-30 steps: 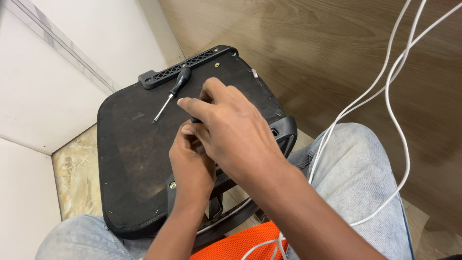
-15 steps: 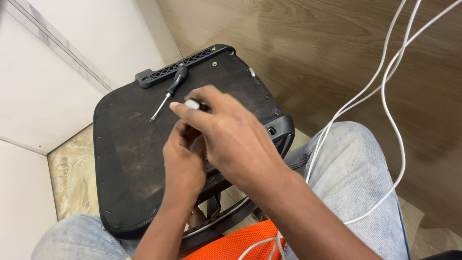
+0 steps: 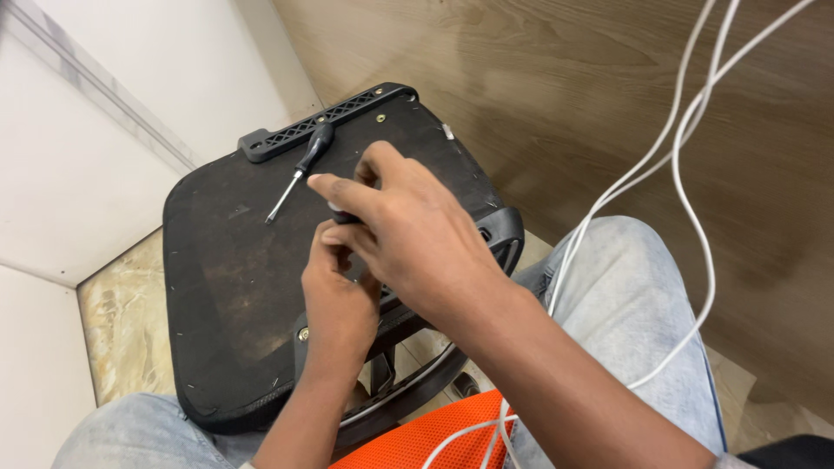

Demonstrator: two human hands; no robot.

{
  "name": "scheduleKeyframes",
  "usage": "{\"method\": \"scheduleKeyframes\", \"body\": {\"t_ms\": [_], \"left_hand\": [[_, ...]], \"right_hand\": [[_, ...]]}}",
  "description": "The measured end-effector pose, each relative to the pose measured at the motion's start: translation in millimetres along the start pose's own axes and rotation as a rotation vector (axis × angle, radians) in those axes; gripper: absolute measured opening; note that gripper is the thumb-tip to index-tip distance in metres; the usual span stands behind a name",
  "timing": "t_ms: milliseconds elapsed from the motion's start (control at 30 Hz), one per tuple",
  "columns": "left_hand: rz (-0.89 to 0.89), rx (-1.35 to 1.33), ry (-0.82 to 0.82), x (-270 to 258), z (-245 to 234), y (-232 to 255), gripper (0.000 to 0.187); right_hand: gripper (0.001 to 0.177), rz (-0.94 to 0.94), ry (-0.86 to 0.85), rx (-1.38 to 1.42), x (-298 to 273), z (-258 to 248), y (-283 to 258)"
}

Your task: The person uses a screwdriver to tighten screws on the underside of an overturned office chair. They repeatedly insert and turn the screwdriver to secure the chair's base components.

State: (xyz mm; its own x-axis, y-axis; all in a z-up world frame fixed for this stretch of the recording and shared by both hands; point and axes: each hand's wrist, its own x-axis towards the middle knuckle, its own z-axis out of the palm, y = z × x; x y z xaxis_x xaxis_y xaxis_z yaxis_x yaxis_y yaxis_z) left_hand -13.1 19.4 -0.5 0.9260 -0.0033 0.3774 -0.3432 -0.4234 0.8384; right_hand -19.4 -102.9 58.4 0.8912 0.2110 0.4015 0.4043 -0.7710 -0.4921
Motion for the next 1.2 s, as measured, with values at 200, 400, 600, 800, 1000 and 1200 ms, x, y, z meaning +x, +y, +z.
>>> {"method": "scheduleKeyframes", "body": {"t_ms": [200,400,600,800,1000,1200], "left_hand": [[-0.106,-0.129,0.041,-1,0,-4,0.019],[-0.099,-0.031,0.041,-9,2,-9,0.024],[-0.213,-0.055,0.008,-1,-7,-14,0.02],[-0.208,-0.205,-0.032,-6,-5,-16,0.019],[-0.176,-0.221,0.018,-1,-11,-17,0.026],[-0.187,-0.159,-0.041,0,-15,-19,0.015]], "right_hand": [[0.067,-0.107,0.067,0.335,-8,0,-5],[0.058,0.081,-0.097,0.063,-1,2,-4],[0.067,-0.255,0.225,0.24,-9,12,-1],[0.051,0.097,-0.11,0.076,-2,10,1],[0.065,-0.115,0.13,0.181,-4,15,-4],[0.058,0.022,-0.009,0.125,0,14,-10]]}}
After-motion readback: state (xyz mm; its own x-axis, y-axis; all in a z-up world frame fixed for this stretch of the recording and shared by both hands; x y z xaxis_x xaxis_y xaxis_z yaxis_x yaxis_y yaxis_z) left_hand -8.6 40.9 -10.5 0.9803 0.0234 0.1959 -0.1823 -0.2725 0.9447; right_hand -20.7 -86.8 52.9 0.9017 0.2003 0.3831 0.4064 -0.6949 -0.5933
